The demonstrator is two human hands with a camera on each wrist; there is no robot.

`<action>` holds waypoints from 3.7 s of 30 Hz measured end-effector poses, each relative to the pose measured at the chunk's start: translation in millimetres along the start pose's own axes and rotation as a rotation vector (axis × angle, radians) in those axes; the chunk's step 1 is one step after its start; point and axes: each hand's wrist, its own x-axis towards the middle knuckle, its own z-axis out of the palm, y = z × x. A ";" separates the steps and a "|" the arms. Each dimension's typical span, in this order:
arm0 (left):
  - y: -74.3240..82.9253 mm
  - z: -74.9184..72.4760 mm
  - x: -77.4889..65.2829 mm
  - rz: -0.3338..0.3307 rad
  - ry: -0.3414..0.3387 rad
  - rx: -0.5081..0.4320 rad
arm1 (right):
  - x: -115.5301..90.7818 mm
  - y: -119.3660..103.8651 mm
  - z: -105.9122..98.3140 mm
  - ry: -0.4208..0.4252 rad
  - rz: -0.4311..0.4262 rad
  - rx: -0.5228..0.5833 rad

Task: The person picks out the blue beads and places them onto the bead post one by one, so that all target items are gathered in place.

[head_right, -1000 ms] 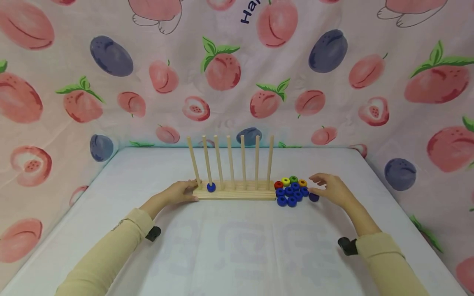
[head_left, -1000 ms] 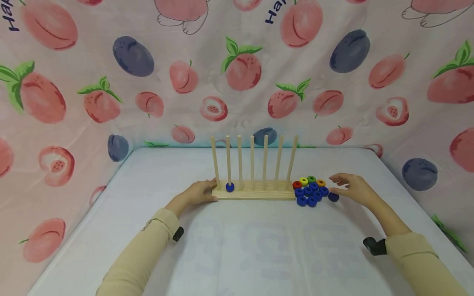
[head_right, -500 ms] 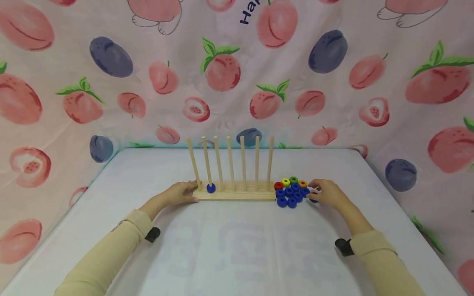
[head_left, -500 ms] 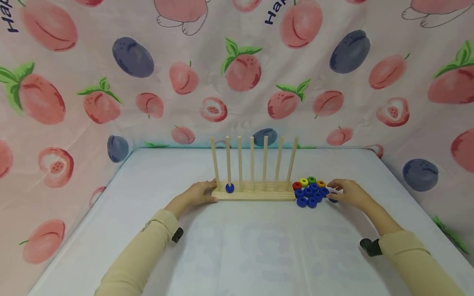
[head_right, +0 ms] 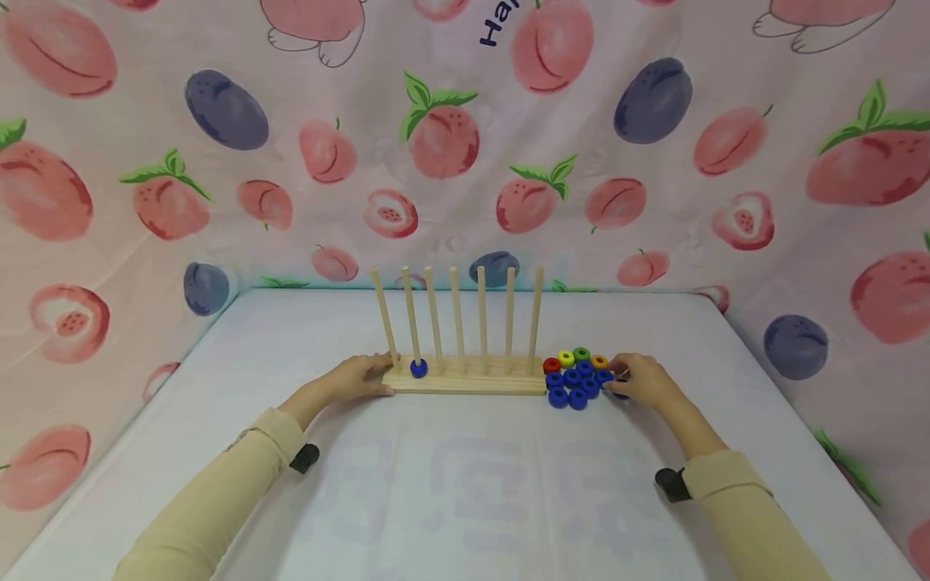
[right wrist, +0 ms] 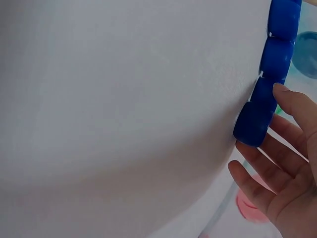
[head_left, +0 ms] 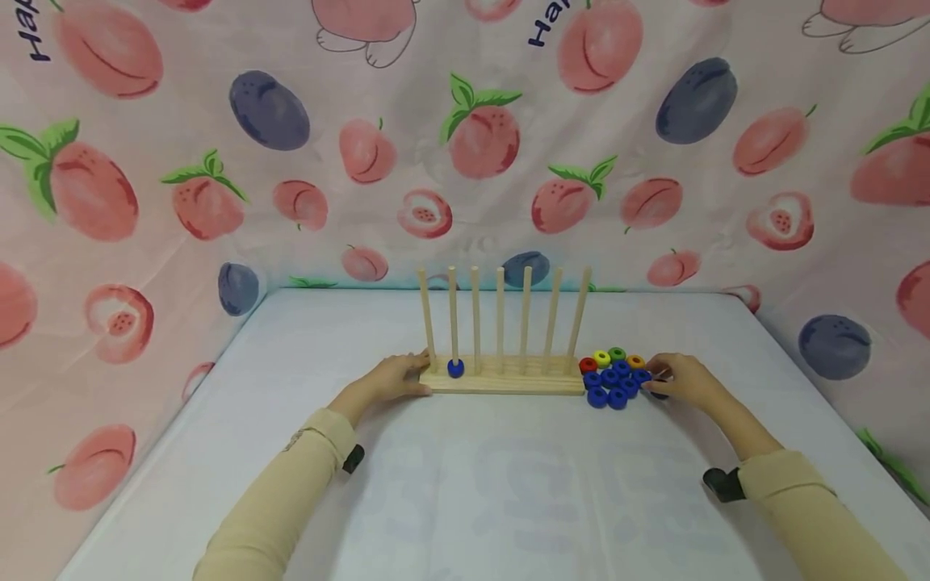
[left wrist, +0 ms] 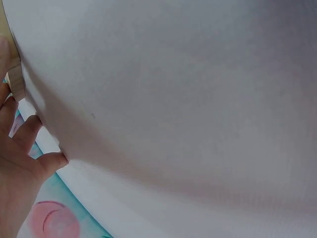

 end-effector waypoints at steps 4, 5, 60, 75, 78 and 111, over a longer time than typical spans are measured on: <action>0.3 -0.6 -0.5 -0.015 0.000 -0.005 | 1.4 -3.4 0.2 0.003 0.003 -0.002; 0.2 -0.7 -0.8 -0.018 0.001 -0.007 | 1.7 -4.2 0.5 0.008 0.003 -0.004; 1.2 3.9 -0.9 -0.022 0.001 -0.004 | -18.1 -49.8 6.0 0.350 -0.216 0.151; -0.8 1.9 -1.1 -0.033 0.003 -0.008 | -10.5 -87.7 10.4 0.401 -0.367 0.198; -1.2 0.8 -0.6 -0.018 -0.002 0.004 | -7.7 -95.8 10.6 0.404 -0.392 0.200; -0.2 3.2 2.0 -0.003 0.000 0.015 | 21.1 -150.9 23.5 0.350 -0.511 0.341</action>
